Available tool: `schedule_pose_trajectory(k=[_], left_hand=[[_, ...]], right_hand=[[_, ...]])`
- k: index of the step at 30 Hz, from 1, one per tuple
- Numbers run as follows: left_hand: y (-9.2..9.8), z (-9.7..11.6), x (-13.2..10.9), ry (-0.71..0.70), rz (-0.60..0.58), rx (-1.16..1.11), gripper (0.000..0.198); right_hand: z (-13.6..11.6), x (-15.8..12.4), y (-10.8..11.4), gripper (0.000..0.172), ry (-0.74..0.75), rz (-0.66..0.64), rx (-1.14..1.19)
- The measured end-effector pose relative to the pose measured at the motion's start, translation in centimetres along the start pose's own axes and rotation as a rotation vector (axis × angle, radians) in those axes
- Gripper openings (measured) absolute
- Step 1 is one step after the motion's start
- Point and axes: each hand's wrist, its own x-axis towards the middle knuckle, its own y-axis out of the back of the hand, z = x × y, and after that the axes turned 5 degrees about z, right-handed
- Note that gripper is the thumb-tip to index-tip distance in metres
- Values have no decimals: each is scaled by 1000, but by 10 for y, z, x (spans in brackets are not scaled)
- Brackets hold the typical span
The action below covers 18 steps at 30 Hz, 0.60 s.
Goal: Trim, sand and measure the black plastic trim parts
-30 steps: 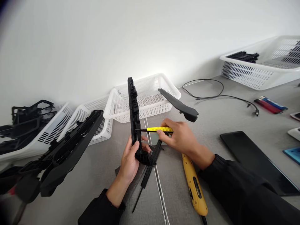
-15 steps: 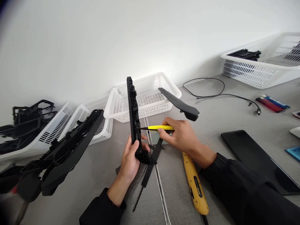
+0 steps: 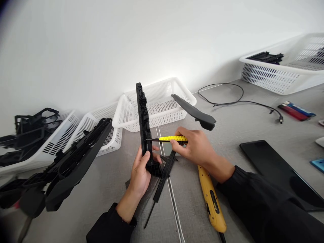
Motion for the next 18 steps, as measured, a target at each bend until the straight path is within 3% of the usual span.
schedule_pose_trajectory(k=[10,18], left_hand=[[0,0,0,14,6,-6,25],[-1,-2,0,21,19,-28,29]], right_hand=[[-1,1,1,22,-33,-14,-2],[0,-3,-2,17,51,-134,38]])
